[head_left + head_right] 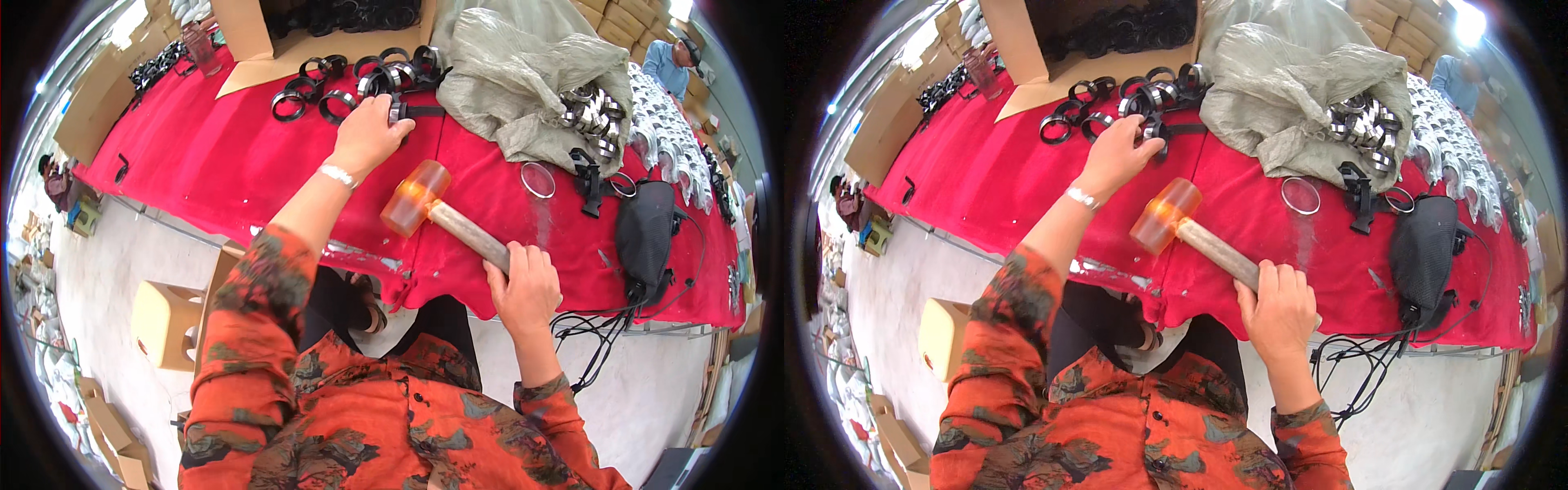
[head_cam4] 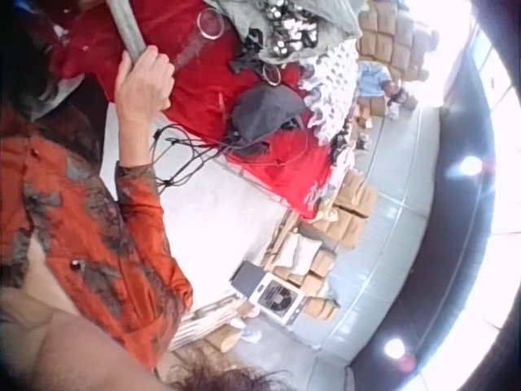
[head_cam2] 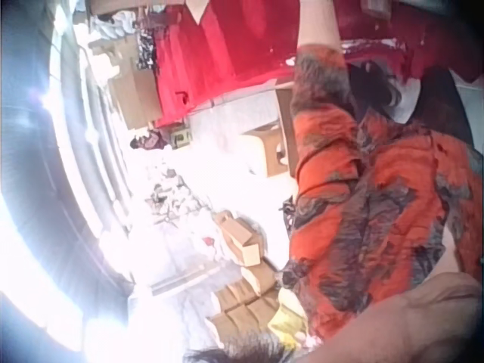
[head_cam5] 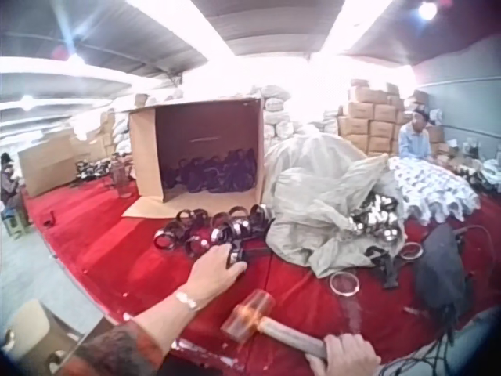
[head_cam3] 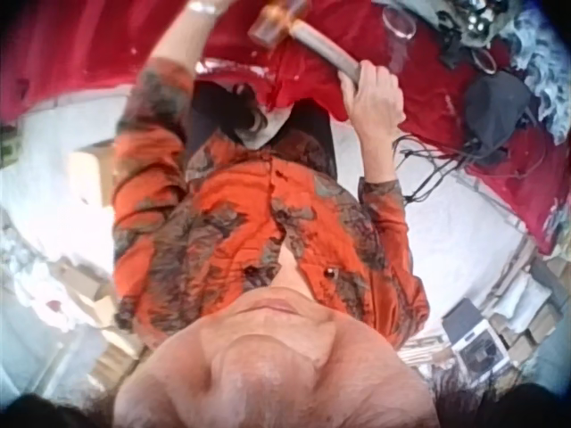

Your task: The recorder uses a rubber mallet to hammer metal rings into plastic holders on a red-clothed table in a factory environment.

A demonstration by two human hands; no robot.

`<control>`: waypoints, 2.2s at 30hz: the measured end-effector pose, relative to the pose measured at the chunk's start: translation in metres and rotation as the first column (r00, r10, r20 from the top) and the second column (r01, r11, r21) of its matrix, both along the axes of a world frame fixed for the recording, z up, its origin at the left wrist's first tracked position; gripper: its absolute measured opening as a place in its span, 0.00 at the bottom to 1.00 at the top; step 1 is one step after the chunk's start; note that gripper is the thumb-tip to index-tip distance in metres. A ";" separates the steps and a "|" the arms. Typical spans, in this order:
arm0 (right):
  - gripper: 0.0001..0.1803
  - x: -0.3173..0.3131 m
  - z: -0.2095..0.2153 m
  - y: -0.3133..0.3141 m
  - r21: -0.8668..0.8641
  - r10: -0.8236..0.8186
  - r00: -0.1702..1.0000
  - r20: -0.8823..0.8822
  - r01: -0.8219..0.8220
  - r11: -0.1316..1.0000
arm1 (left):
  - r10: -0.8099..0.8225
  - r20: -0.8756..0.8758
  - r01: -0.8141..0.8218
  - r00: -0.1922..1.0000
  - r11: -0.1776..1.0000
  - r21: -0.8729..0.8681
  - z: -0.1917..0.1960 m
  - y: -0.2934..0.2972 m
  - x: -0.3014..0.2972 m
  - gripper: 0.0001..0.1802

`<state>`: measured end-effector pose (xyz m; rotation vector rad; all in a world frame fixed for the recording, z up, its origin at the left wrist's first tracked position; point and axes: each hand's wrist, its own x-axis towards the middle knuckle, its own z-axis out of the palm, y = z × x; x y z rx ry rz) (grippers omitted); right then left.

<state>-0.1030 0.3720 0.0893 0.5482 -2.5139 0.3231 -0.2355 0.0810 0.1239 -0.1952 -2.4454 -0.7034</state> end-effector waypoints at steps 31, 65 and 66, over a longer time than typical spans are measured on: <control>0.17 -0.011 0.010 0.013 -0.002 0.118 0.969 0.217 -0.121 0.993 | 0.423 0.163 -0.356 0.891 0.876 -0.326 -0.044 -0.071 0.136 0.18; 0.23 0.074 0.016 -0.068 -0.419 0.532 0.716 0.452 -0.355 0.835 | -0.202 0.097 -0.002 0.975 0.427 0.904 -0.123 -0.059 0.225 0.15; 0.21 0.068 0.005 -0.071 -0.286 0.458 0.695 0.555 -0.357 0.889 | -0.188 0.093 -0.002 0.978 0.436 0.900 -0.123 -0.060 0.223 0.15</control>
